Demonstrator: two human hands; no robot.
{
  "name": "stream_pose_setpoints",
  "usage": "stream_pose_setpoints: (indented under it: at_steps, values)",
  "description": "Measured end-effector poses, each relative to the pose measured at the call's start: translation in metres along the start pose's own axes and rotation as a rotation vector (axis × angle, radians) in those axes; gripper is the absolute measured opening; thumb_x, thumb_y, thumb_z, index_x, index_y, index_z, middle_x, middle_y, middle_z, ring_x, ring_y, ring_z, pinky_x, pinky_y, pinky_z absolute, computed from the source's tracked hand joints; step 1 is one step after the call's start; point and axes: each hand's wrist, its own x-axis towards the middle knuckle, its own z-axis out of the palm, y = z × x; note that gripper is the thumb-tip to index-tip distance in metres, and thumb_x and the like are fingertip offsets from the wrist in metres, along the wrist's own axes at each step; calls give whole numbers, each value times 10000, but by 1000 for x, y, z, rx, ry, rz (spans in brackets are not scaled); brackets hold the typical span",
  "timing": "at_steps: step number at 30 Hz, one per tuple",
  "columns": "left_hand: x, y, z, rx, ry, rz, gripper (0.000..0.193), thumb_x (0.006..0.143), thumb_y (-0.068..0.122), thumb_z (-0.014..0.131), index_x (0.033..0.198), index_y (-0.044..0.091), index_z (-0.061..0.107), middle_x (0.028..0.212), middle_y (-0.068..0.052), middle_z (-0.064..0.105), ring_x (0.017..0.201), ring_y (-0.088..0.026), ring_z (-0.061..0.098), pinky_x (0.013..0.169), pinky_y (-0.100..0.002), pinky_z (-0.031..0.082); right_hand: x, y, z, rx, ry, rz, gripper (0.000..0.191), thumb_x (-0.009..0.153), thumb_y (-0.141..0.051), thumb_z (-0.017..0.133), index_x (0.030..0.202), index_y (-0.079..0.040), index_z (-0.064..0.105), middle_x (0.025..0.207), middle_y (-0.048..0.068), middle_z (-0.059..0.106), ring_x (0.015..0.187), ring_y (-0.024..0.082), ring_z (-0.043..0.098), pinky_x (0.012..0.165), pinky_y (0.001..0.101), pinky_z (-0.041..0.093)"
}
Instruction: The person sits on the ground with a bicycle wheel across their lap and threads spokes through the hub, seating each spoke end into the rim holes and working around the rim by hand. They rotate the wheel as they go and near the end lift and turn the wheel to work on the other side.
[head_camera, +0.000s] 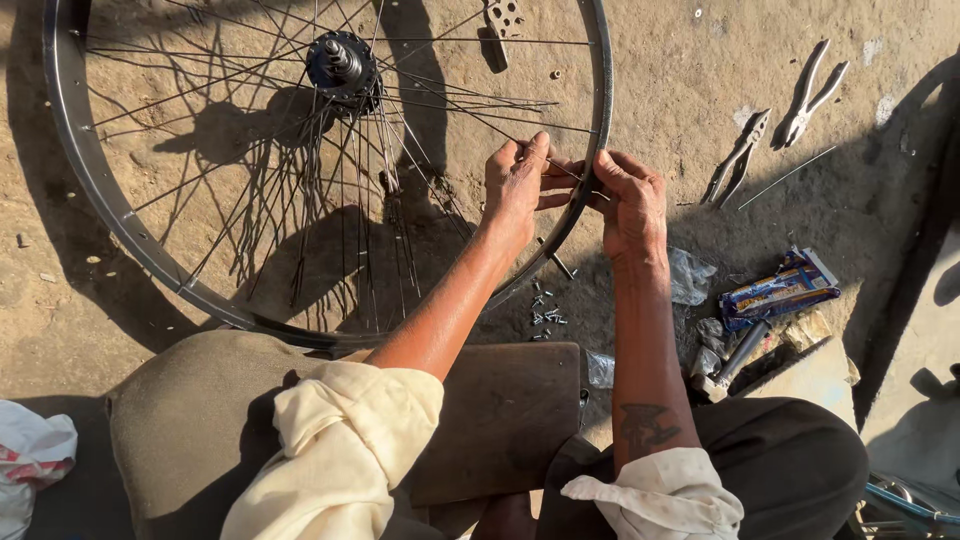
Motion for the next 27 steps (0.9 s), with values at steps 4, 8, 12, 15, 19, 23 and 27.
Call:
stream_pose_setpoints:
  at_steps: [4, 8, 12, 15, 19, 23, 27]
  values:
    - [-21, 7, -4, 55, 12, -71, 294, 989, 351, 649, 969, 59, 611, 842, -100, 726, 713, -212, 757, 548, -357, 645, -4, -6, 8, 22, -28, -83, 275, 985, -197, 712, 1098, 53, 708, 969, 149, 756, 832, 212, 729, 756, 346, 602]
    - [-34, 18, -1, 102, 32, -92, 296, 978, 351, 688, 934, 64, 634, 837, -82, 717, 707, -179, 740, 474, -348, 594, -4, -21, 12, 17, -23, -129, 275, 991, -199, 712, 1100, 53, 709, 972, 150, 757, 834, 213, 728, 756, 341, 594]
    - [-37, 30, 6, 7, 14, -133, 266, 947, 317, 707, 898, 59, 661, 798, -98, 742, 637, -197, 754, 444, -336, 606, -7, -38, 19, -6, 9, -155, 284, 999, -199, 711, 1113, 61, 710, 965, 157, 756, 829, 218, 727, 749, 333, 585]
    - [-39, 34, 8, -15, 16, -135, 254, 945, 295, 718, 880, 53, 673, 764, -100, 750, 614, -181, 752, 443, -326, 622, -10, -45, 26, -50, 12, -164, 296, 989, -197, 716, 1129, 64, 717, 958, 153, 756, 829, 212, 724, 745, 325, 584]
    - [-43, 36, 10, -8, 48, -151, 246, 941, 276, 731, 850, 53, 678, 707, -86, 743, 552, -173, 715, 404, -319, 575, -11, -48, 34, -94, 28, -164, 305, 979, -201, 713, 1130, 64, 715, 942, 148, 756, 819, 215, 730, 729, 327, 590]
    - [-44, 38, 12, 71, 79, -155, 216, 939, 261, 731, 875, 56, 710, 702, -81, 747, 564, -158, 726, 413, -316, 591, -11, -48, 35, -153, 54, -175, 321, 982, -216, 713, 1132, 68, 727, 929, 145, 755, 810, 210, 729, 712, 329, 591]
    - [-41, 40, 17, 93, 110, -167, 183, 936, 233, 720, 883, 58, 721, 700, -75, 747, 557, -152, 723, 398, -306, 586, -8, -51, 35, -190, 53, -154, 322, 989, -235, 708, 1117, 60, 736, 926, 128, 756, 799, 197, 719, 719, 325, 592]
